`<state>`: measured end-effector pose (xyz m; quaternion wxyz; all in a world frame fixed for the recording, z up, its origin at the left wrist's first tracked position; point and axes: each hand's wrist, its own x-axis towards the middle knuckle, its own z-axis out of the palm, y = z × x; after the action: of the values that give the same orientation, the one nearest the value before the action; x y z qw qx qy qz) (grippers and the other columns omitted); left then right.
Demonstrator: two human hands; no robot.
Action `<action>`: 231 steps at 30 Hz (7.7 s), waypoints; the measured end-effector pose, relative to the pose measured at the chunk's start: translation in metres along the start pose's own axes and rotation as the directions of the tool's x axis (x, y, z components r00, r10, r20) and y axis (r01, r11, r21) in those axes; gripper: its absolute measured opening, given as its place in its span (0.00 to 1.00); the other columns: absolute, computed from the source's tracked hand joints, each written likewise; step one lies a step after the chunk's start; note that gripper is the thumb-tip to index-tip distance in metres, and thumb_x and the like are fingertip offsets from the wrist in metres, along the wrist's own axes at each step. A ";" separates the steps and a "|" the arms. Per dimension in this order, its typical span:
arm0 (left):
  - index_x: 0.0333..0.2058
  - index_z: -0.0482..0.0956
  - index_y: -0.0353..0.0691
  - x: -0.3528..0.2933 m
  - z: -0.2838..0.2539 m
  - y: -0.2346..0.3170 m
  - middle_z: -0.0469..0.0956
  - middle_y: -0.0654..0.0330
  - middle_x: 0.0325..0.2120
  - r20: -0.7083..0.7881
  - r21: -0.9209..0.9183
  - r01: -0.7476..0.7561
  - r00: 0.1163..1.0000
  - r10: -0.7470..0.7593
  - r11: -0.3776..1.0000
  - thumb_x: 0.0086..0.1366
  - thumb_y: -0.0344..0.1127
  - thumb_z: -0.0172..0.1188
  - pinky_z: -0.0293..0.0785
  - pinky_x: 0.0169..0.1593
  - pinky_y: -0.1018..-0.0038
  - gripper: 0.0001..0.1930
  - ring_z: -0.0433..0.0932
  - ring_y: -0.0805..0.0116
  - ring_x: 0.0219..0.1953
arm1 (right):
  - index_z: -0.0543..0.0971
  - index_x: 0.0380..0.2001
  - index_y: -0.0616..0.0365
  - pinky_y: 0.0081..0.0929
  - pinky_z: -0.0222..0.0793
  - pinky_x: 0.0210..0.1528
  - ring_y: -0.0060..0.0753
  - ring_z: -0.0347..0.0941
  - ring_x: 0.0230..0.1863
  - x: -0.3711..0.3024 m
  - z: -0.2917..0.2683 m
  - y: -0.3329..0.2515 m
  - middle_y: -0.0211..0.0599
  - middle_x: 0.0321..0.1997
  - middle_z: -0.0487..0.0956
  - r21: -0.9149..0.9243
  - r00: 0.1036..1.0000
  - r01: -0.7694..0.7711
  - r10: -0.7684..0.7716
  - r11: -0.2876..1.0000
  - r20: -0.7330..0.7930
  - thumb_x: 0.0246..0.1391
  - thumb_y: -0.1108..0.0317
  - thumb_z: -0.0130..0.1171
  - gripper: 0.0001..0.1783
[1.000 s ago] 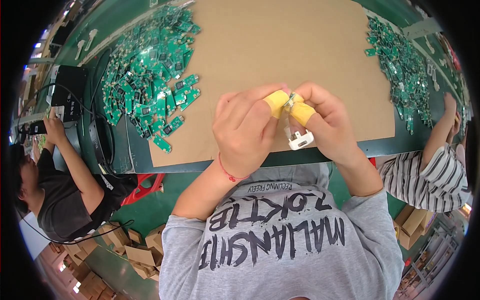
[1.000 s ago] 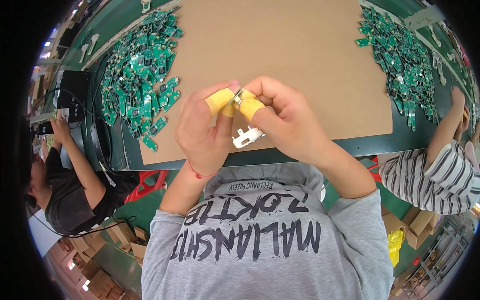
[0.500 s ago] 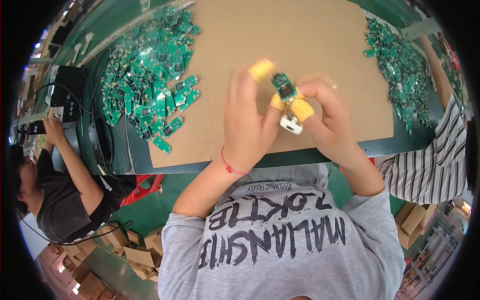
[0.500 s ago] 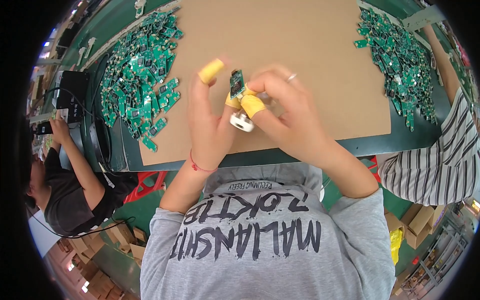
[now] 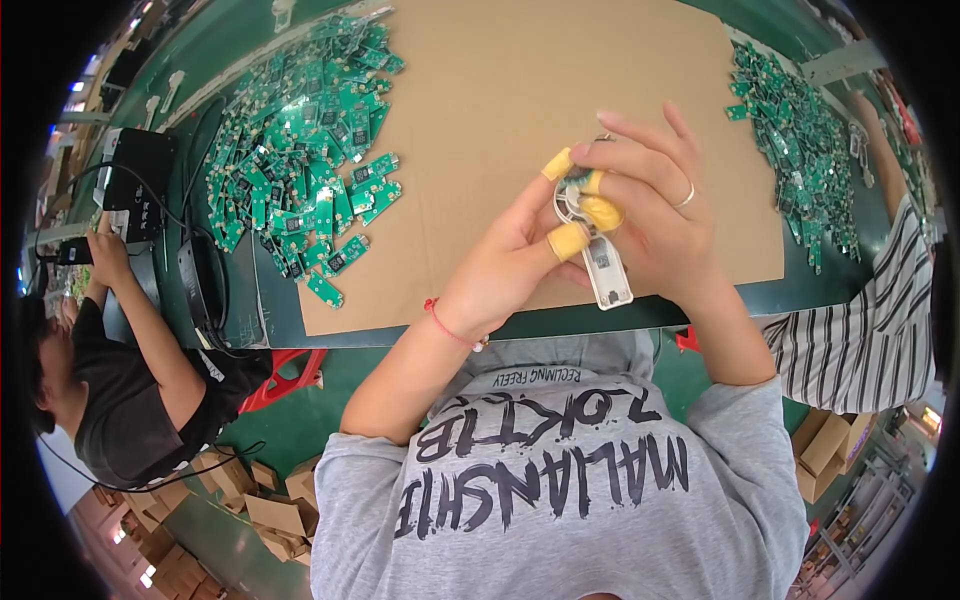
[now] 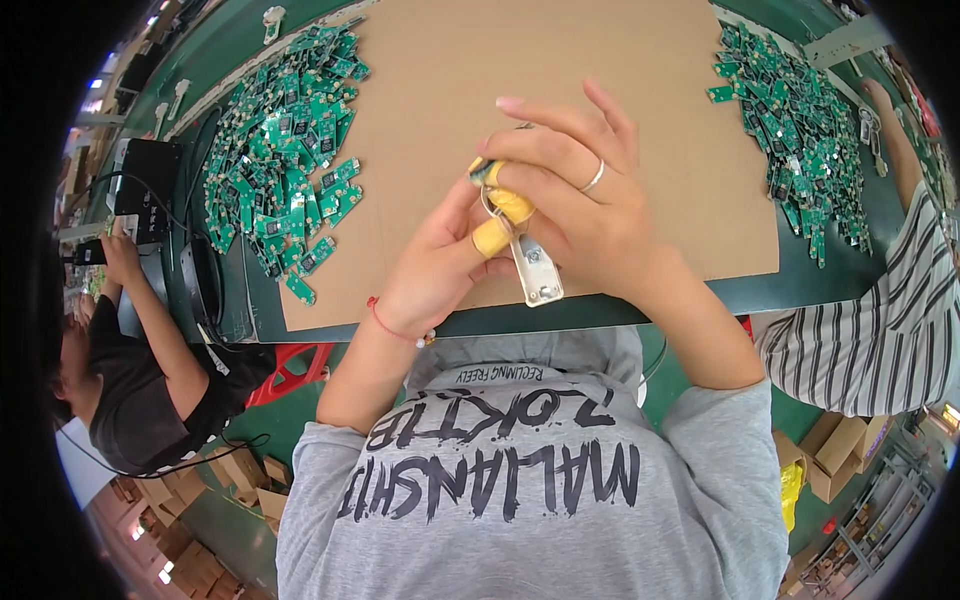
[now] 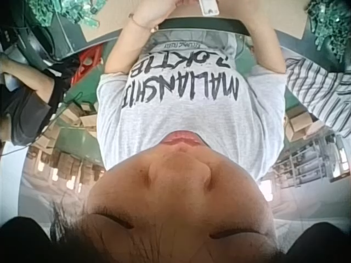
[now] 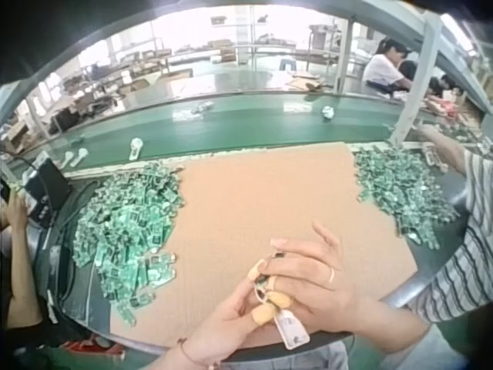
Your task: The person assembles printed circuit boards into plastic housing units by hand on a production line.
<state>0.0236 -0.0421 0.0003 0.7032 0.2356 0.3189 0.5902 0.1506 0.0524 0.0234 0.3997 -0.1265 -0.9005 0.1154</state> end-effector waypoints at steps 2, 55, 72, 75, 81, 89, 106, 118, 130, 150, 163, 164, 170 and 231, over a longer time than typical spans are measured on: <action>0.58 0.51 0.36 0.000 -0.001 -0.002 0.69 0.61 0.42 0.005 0.095 -0.060 0.998 0.059 0.994 0.62 0.28 0.48 0.75 0.36 0.78 0.27 0.73 0.74 0.39 | 0.76 0.24 0.52 0.41 0.48 0.60 0.30 0.70 0.48 0.003 0.000 -0.001 0.24 0.38 0.76 -0.092 1.000 0.011 -0.011 0.996 0.004 0.34 0.72 0.59 0.08; 0.52 0.64 0.34 0.006 -0.006 -0.002 0.68 0.54 0.48 -0.211 0.311 -0.422 0.843 0.495 0.851 0.58 0.23 0.54 0.75 0.45 0.74 0.22 0.71 0.69 0.47 | 0.74 0.36 0.59 0.18 0.61 0.36 0.18 0.70 0.34 -0.022 0.007 -0.011 0.26 0.31 0.76 0.582 0.770 -0.613 0.569 0.534 0.289 0.43 0.75 0.59 0.13; 0.51 0.65 0.38 0.002 0.004 0.005 0.71 0.57 0.45 -0.343 0.086 -0.330 0.876 0.339 0.940 0.58 0.26 0.54 0.78 0.37 0.77 0.20 0.75 0.70 0.42 | 0.67 0.38 0.59 0.21 0.62 0.35 0.26 0.68 0.40 -0.022 0.015 -0.010 0.32 0.41 0.67 0.440 0.833 -0.551 0.500 0.709 0.238 0.39 0.77 0.58 0.19; 0.51 0.65 0.37 0.004 0.003 0.003 0.69 0.56 0.46 -0.324 0.097 -0.334 0.880 0.347 0.938 0.58 0.25 0.54 0.77 0.39 0.76 0.21 0.74 0.68 0.43 | 0.66 0.39 0.59 0.21 0.64 0.33 0.26 0.70 0.38 -0.019 0.017 -0.014 0.33 0.39 0.69 0.419 0.791 -0.605 0.571 0.676 0.221 0.41 0.76 0.58 0.19; 0.61 0.43 0.40 0.013 0.007 0.000 0.64 0.57 0.46 -0.295 0.256 -0.469 0.794 0.531 0.845 0.54 0.18 0.54 0.70 0.48 0.74 0.39 0.70 0.67 0.45 | 0.68 0.40 0.65 0.18 0.71 0.35 0.23 0.74 0.32 -0.009 0.017 -0.011 0.37 0.33 0.76 0.384 0.530 -0.848 0.583 0.366 0.615 0.56 0.73 0.46 0.10; 0.61 0.41 0.38 0.030 -0.027 0.014 0.60 0.54 0.53 -0.302 0.647 -0.290 0.751 0.587 0.705 0.55 0.32 0.58 0.55 0.57 0.66 0.41 0.60 0.66 0.55 | 0.72 0.32 0.60 0.15 0.65 0.23 0.18 0.69 0.20 0.033 0.036 0.042 0.30 0.21 0.73 0.428 0.448 -0.891 0.463 0.153 0.765 0.58 0.61 0.44 0.14; 0.58 0.52 0.38 0.020 -0.023 0.013 0.56 0.56 0.57 -0.305 0.528 -0.177 0.873 0.380 0.831 0.60 0.31 0.50 0.53 0.57 0.69 0.29 0.55 0.64 0.59 | 0.71 0.46 0.50 0.40 0.64 0.49 0.49 0.67 0.51 0.193 0.118 0.335 0.44 0.50 0.70 -0.731 0.881 -0.361 0.468 0.579 -0.064 0.48 0.48 0.51 0.25; 0.46 0.70 0.38 0.010 -0.015 0.029 0.65 0.54 0.48 0.011 0.875 -0.232 0.887 0.461 0.425 0.56 0.27 0.52 0.58 0.54 0.65 0.17 0.62 0.56 0.53 | 0.68 0.43 0.67 0.22 0.74 0.37 0.35 0.76 0.36 0.120 0.049 0.206 0.44 0.39 0.75 0.648 0.575 -0.735 0.689 0.199 0.440 0.60 0.66 0.38 0.16; 0.36 0.73 0.40 0.008 -0.015 -0.009 0.72 0.59 0.35 0.080 0.991 -0.018 0.870 0.487 -0.132 0.47 0.26 0.59 0.64 0.43 0.64 0.14 0.70 0.60 0.41 | 0.64 0.49 0.66 0.24 0.76 0.37 0.35 0.75 0.39 -0.017 0.001 0.040 0.45 0.43 0.73 0.489 0.257 -0.623 0.431 -0.611 0.865 0.61 0.63 0.34 0.19; 0.41 0.70 0.31 -0.012 -0.015 0.001 0.73 0.51 0.32 -0.233 0.850 0.102 0.953 0.195 0.516 0.57 0.21 0.39 0.70 0.30 0.74 0.15 0.75 0.69 0.22 | 0.71 0.35 0.55 0.32 0.59 0.49 0.34 0.66 0.44 -0.035 0.018 0.009 0.32 0.36 0.71 -0.029 0.940 0.073 -0.060 0.997 0.335 0.42 0.70 0.51 0.13; 0.42 0.72 0.34 -0.015 -0.019 0.005 0.75 0.56 0.30 -0.281 0.833 0.152 0.944 0.172 0.531 0.60 0.24 0.44 0.70 0.30 0.77 0.12 0.74 0.72 0.25 | 0.75 0.29 0.59 0.36 0.63 0.51 0.37 0.67 0.47 -0.038 0.024 0.020 0.35 0.35 0.71 0.517 0.929 -0.185 -0.023 0.836 0.370 0.40 0.77 0.58 0.08; 0.42 0.72 0.34 -0.015 -0.024 0.005 0.75 0.56 0.30 -0.286 0.834 0.154 0.942 0.177 0.530 0.60 0.24 0.44 0.70 0.30 0.77 0.12 0.74 0.72 0.25 | 0.75 0.29 0.59 0.36 0.63 0.51 0.37 0.67 0.47 -0.038 0.023 0.023 0.35 0.35 0.71 0.522 0.929 -0.180 -0.030 0.833 0.368 0.40 0.77 0.58 0.08; 0.36 0.74 0.38 -0.024 -0.078 0.056 0.72 0.57 0.30 0.076 0.883 0.259 0.744 0.664 -0.391 0.51 0.26 0.55 0.67 0.38 0.65 0.11 0.70 0.57 0.35 | 0.74 0.31 0.58 0.40 0.58 0.58 0.34 0.68 0.47 -0.035 0.021 0.024 0.34 0.35 0.74 0.428 0.877 -0.196 -0.038 0.882 0.479 0.43 0.77 0.57 0.08; 0.33 0.79 0.38 -0.017 -0.005 0.002 0.75 0.64 0.29 0.392 0.913 -0.297 0.453 0.801 -0.279 0.40 0.27 0.59 0.58 0.31 0.76 0.16 0.69 0.69 0.25 | 0.68 0.34 0.61 0.12 0.56 0.22 0.12 0.62 0.20 -0.014 0.006 -0.044 0.26 0.19 0.69 0.799 0.710 -0.601 0.474 0.024 0.520 0.58 0.71 0.41 0.06</action>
<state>0.0167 -0.0592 0.0009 -0.1000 0.6188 0.5815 0.5186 0.1487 0.0057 0.0235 0.2676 -0.1883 -0.5487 0.7693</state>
